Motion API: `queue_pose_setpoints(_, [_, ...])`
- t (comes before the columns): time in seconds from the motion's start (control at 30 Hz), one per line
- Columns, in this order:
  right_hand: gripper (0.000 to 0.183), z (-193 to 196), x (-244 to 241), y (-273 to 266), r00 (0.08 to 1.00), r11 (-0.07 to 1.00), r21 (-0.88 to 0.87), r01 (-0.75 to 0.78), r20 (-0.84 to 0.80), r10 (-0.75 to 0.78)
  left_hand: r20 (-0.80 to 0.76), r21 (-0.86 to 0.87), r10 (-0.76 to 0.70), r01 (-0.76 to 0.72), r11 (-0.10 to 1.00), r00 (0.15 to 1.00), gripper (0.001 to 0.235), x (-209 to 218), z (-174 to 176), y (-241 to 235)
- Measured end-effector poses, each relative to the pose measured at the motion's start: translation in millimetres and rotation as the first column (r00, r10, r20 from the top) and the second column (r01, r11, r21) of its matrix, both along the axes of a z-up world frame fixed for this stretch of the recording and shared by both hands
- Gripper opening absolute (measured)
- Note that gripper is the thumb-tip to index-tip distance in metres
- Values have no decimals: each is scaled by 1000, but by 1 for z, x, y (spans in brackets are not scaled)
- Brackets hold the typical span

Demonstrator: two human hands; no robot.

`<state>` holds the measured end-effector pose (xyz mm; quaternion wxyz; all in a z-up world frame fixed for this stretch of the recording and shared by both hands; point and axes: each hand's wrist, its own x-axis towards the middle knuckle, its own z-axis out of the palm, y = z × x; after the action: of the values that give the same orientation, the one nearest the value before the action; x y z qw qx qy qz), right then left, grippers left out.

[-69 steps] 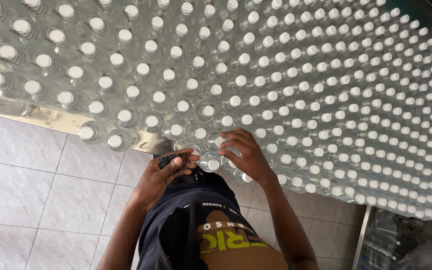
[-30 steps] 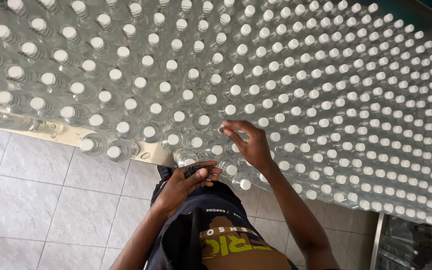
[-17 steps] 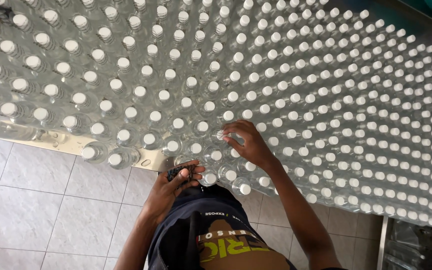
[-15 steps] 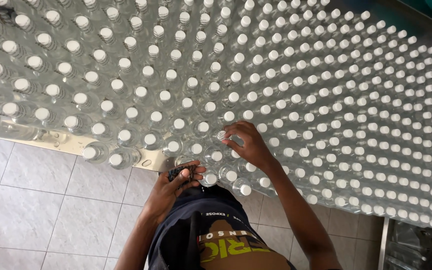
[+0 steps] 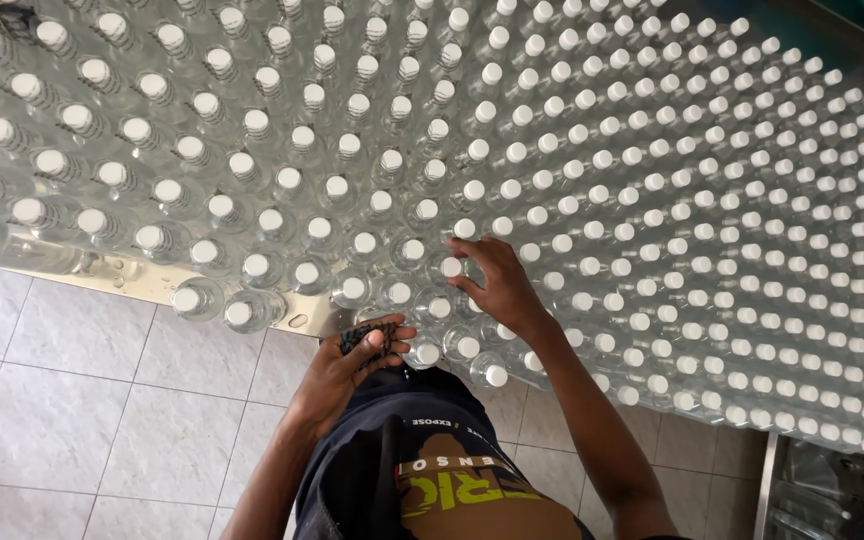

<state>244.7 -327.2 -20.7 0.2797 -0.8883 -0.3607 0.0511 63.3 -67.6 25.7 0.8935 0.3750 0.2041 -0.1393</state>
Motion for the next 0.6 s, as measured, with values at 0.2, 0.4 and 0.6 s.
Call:
queue_pose_setpoints(0.2, [41,4,-3,2,998,999,-39,-20,-65,17,0,-10,-3,3,1000,1000,52,0,1,2])
queue_pose_setpoints(0.4, [47,0,3,-6,993,1000,-21,-7,-115,5,21,-7,-30,30,1000,999,53,-2,-4,8])
queue_pose_setpoints(0.6, [46,30,4,9,973,999,-21,-37,-227,31,52,-5,-74,75,997,996,53,2,4,12])
